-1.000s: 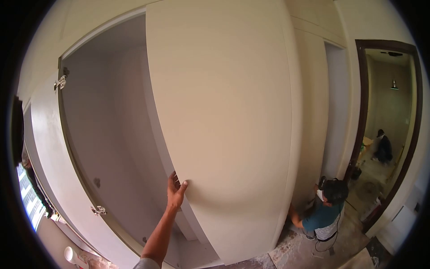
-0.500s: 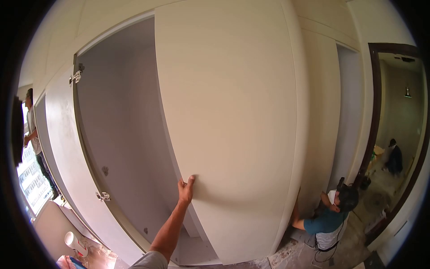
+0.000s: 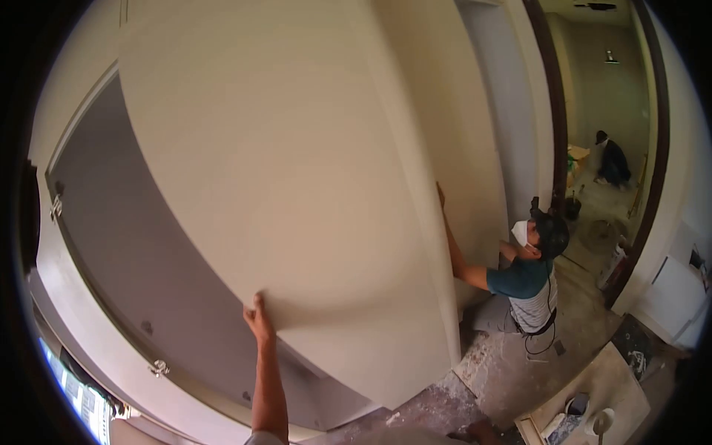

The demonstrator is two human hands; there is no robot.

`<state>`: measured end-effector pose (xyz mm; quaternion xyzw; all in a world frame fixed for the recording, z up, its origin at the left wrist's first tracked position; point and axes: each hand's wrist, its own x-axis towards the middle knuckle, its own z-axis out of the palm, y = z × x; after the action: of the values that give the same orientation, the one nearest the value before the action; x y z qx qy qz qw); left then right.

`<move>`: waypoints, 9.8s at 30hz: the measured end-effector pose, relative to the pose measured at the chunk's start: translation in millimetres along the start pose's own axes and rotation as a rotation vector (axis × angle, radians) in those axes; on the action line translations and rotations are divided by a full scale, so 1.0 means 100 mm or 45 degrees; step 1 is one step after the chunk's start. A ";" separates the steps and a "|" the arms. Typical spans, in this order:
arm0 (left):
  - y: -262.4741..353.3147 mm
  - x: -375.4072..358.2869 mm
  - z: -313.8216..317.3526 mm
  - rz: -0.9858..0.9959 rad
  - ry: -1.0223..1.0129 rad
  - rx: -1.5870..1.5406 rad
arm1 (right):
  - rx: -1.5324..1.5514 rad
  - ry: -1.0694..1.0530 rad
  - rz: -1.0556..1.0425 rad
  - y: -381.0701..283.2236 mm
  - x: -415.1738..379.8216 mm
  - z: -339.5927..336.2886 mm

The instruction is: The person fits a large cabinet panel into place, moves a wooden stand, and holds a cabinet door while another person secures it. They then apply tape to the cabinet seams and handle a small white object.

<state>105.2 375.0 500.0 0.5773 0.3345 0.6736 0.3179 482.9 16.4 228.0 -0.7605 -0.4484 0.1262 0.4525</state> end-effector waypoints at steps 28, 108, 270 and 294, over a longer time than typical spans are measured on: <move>0.43 -0.66 0.15 0.004 0.157 0.337 | -0.776 -1.137 0.059 2.38 -2.16 1.37; -0.47 0.22 -0.05 0.212 0.144 0.019 | -0.533 -1.061 0.412 2.62 -2.53 1.20; -1.02 0.03 -0.38 0.241 -0.487 -0.143 | -0.162 -0.202 0.883 -1.15 -2.51 2.11; -3.09 -4.66 -0.73 -1.018 -1.893 0.157 | -0.745 0.804 1.775 2.04 -6.49 1.00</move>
<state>107.6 166.6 -24.6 0.7247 0.2536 -0.0641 0.6375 171.1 -481.5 -129.9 -0.9515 0.2612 0.0364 0.1582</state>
